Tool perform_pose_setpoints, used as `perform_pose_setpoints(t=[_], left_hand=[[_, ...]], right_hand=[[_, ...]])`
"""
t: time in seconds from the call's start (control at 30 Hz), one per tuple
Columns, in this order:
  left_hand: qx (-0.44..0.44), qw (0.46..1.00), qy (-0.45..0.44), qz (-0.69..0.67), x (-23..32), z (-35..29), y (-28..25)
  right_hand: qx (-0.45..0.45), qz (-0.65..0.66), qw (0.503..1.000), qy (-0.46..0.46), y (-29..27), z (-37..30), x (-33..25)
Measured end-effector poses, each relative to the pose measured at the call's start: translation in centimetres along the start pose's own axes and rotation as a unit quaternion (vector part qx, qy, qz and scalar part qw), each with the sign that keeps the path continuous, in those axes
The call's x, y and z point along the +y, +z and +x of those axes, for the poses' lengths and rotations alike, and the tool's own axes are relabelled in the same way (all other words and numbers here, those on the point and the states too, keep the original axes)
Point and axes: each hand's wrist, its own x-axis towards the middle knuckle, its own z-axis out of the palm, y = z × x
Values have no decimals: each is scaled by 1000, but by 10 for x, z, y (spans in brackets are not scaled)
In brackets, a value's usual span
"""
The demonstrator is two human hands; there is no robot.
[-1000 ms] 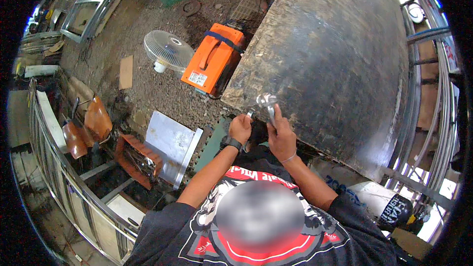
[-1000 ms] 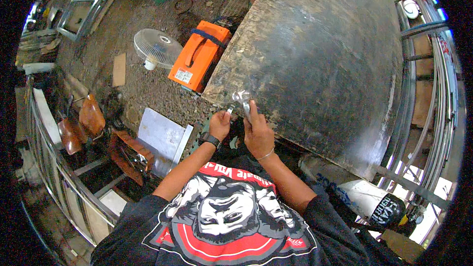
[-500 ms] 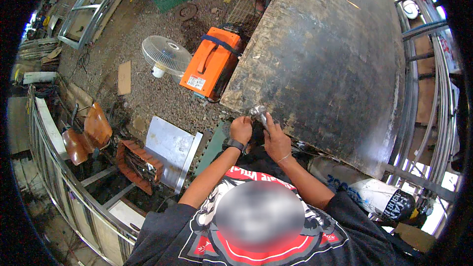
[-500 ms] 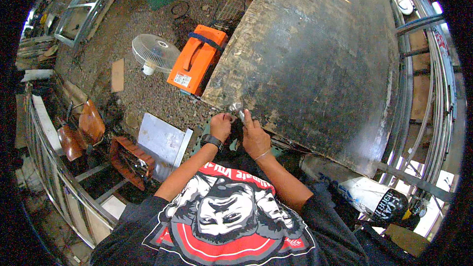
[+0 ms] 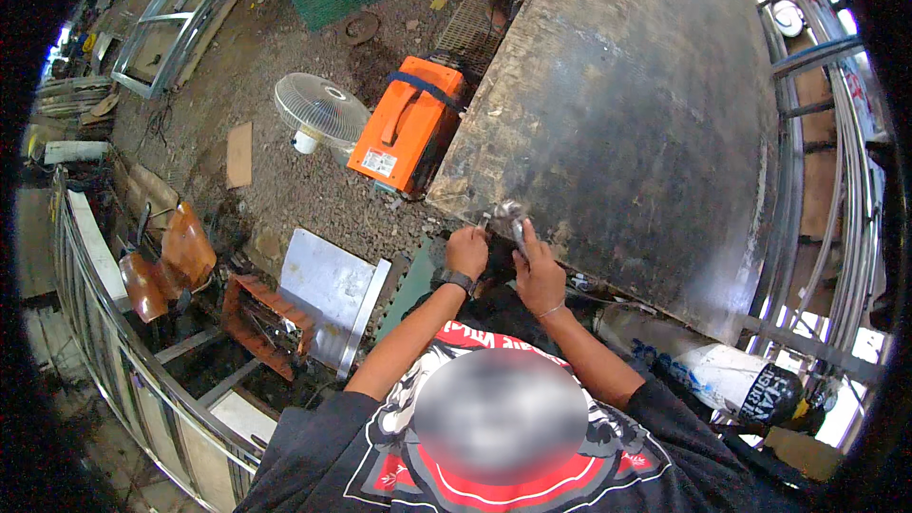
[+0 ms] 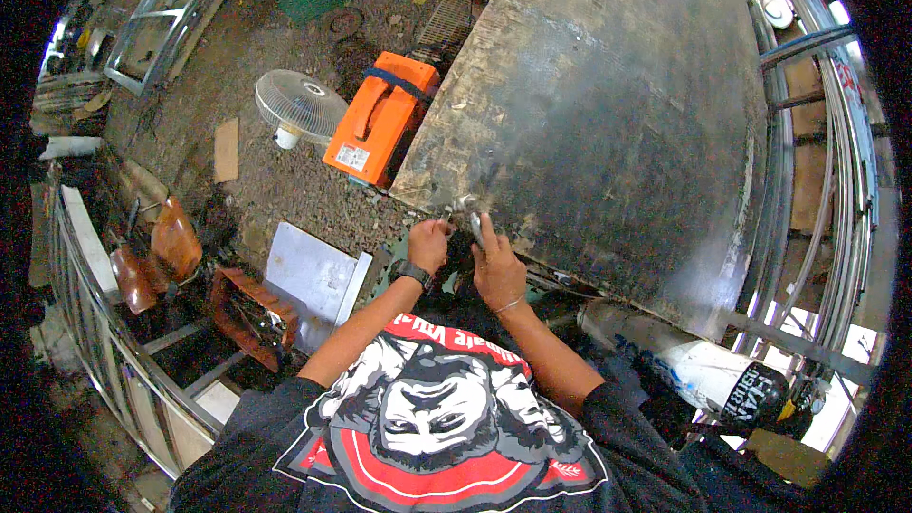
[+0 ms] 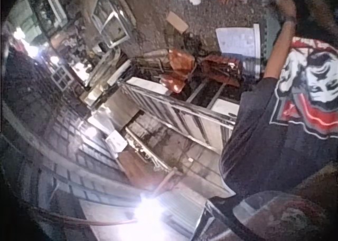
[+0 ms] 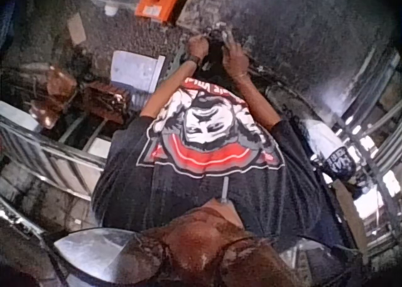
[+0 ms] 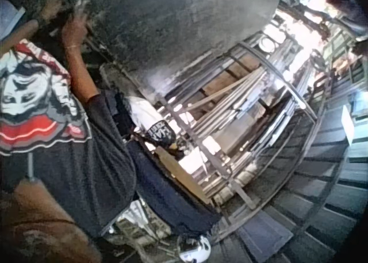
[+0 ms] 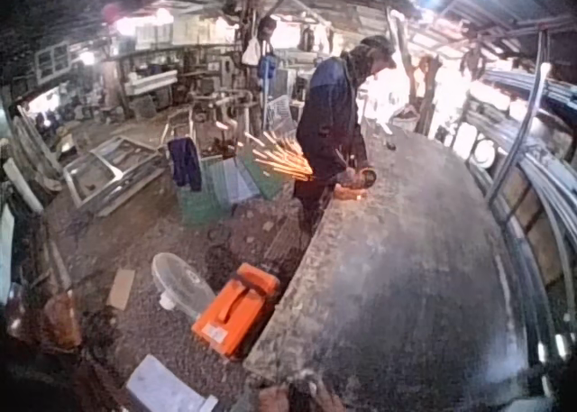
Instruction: The person moves through a workshop, picks up a small metal bracket, and uses pliers and a hammer to bend and shape it on a workbench. The person then places the bracket onto a metal frame structure and secures it with a hammer.
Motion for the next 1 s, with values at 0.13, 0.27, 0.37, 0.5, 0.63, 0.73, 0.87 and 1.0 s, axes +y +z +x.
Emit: perform_pose_setpoints(t=[0.13,0.27,0.37,0.5,0.63,0.73,0.87,1.0], left_hand=[[-36,996,-43,-71,15,-4,-14],[-57,990,-116,-48,51,-6,-26],[-24,998,-61,-20,28,-7,-18],[30,997,57,41,35,-12,-26],[154,944,264,122,62,-26,-60],[132,915,339,175,54,-13,-75],[76,915,327,222,49,-9,-87],[59,921,322,212,47,-2,-92]], right_hand=[[60,39,997,-4,-1,1,-7],[-57,-61,996,18,12,-3,4],[-25,-8,999,23,3,0,-1],[90,31,995,20,-1,19,9],[105,-22,993,56,-9,48,50],[107,-49,992,37,-8,65,92],[47,-77,993,78,-11,85,105],[94,-121,986,74,-6,98,121]])
